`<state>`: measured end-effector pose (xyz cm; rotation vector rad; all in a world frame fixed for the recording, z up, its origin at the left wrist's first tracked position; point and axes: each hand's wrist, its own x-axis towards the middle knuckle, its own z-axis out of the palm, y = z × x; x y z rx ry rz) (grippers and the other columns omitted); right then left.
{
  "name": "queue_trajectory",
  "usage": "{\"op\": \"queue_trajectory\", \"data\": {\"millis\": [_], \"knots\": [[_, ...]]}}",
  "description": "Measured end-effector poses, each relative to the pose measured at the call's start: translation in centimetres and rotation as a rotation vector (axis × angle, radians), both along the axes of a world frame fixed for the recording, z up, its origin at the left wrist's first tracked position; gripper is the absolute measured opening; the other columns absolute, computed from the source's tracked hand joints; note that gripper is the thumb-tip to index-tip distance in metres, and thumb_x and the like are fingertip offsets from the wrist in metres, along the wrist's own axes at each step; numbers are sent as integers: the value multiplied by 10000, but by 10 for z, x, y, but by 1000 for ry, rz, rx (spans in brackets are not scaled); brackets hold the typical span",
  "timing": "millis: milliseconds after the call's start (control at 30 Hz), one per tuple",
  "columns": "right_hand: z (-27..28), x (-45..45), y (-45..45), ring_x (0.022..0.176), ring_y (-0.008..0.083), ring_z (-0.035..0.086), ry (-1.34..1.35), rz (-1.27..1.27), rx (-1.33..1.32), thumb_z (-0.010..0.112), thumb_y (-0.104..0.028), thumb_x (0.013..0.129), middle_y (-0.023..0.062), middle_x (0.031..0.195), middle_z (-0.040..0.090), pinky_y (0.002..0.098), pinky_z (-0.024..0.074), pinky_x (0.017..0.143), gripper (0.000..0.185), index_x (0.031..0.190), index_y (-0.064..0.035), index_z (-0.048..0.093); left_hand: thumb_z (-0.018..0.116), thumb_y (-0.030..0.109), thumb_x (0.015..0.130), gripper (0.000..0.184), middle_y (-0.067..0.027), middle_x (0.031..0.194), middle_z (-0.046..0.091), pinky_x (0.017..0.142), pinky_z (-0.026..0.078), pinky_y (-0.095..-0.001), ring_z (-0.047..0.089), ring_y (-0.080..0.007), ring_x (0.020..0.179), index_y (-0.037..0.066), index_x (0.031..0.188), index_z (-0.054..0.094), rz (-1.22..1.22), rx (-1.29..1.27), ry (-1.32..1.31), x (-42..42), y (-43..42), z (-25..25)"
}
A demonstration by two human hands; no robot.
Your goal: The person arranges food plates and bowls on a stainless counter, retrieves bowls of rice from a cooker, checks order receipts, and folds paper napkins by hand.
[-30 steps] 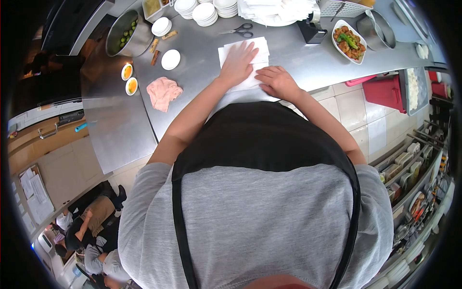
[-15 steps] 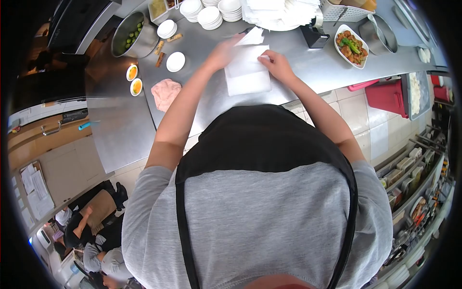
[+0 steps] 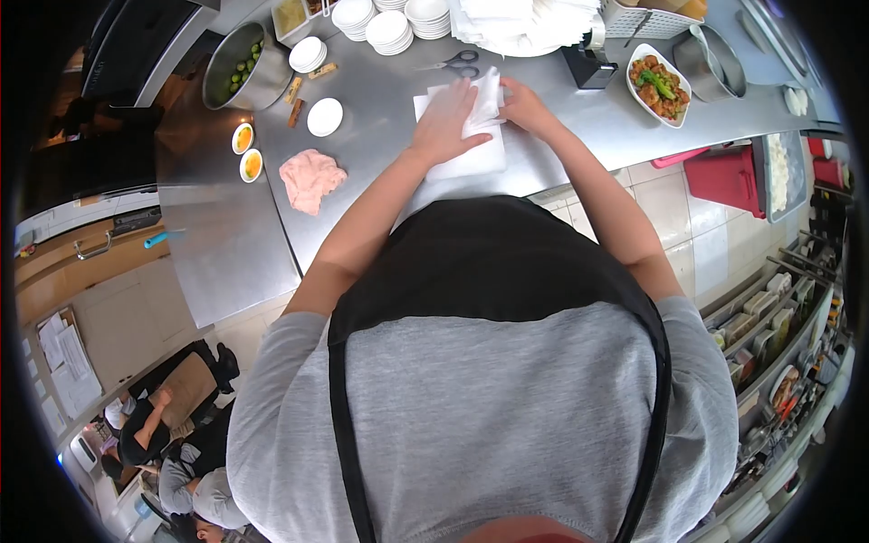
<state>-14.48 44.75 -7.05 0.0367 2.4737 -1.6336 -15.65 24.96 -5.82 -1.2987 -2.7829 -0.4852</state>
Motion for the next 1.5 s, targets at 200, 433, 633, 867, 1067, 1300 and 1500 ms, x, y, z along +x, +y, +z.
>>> {"op": "queue_trajectory", "data": {"millis": [200, 433, 633, 867, 1067, 1300, 1500], "knots": [[39, 30, 18, 664, 137, 572, -101, -221, -428, 677, -161, 720, 92, 728, 628, 301, 461, 609, 428, 1109, -18, 569, 499, 463, 851, 652, -133, 1459, 213, 1091, 185, -399, 200, -287, 1348, 152, 1388, 298, 2, 1, 29, 0, 1, -1], [33, 76, -1, 886, 251, 579, 528, 214, 421, 667, -187, 744, 74, 915, 634, 350, 454, 761, 295, 1018, -97, 604, 526, 293, 844, 564, -23, 1477, 195, 1078, 167, -497, 166, -313, 1354, 313, 1370, 324, -58, -175, 84, 6, 6, 10], [17, 90, -22, 999, 227, 541, 572, 327, 582, 682, -235, 734, 30, 1062, 601, 360, 414, 850, 292, 983, -98, 614, 501, 263, 858, 562, 22, 1476, 199, 1083, 131, -509, 141, -293, 1363, 306, 1381, 301, -56, -164, 66, 5, 5, 7], [23, 90, -21, 978, 207, 551, 667, 373, 665, 644, -192, 752, 34, 1048, 610, 346, 439, 815, 230, 960, -96, 623, 501, 269, 854, 582, -38, 1471, 210, 1097, 128, -450, 158, -263, 1362, 163, 1386, 293, -58, -39, 16, 4, 1, 2], [18, 88, -23, 949, 215, 536, 677, 353, 712, 578, -181, 737, 26, 992, 602, 374, 435, 819, 247, 978, -141, 614, 524, 217, 823, 618, -108, 1453, 239, 1099, 158, -400, 204, -267, 1348, 71, 1375, 287, -52, 60, -28, 2, -2, -1], [16, 75, -22, 856, 247, 560, 651, 171, 495, 581, -177, 746, 43, 917, 621, 386, 435, 800, 127, 847, -108, 616, 506, 165, 833, 523, -122, 1410, 331, 1066, 253, -369, 329, -271, 1292, 86, 1335, 383, -85, 157, -128, -18, -7, -10], [11, 32, -24, 629, 351, 543, 97, -81, 239, 608, -260, 781, 175, 663, 564, 404, 444, 663, 251, 741, -15, 566, 479, 200, 877, 478, -168, 1344, 405, 999, 332, -369, 405, -320, 1224, 86, 1332, 389, 100, 339, -468, -43, -29, 41]]}}
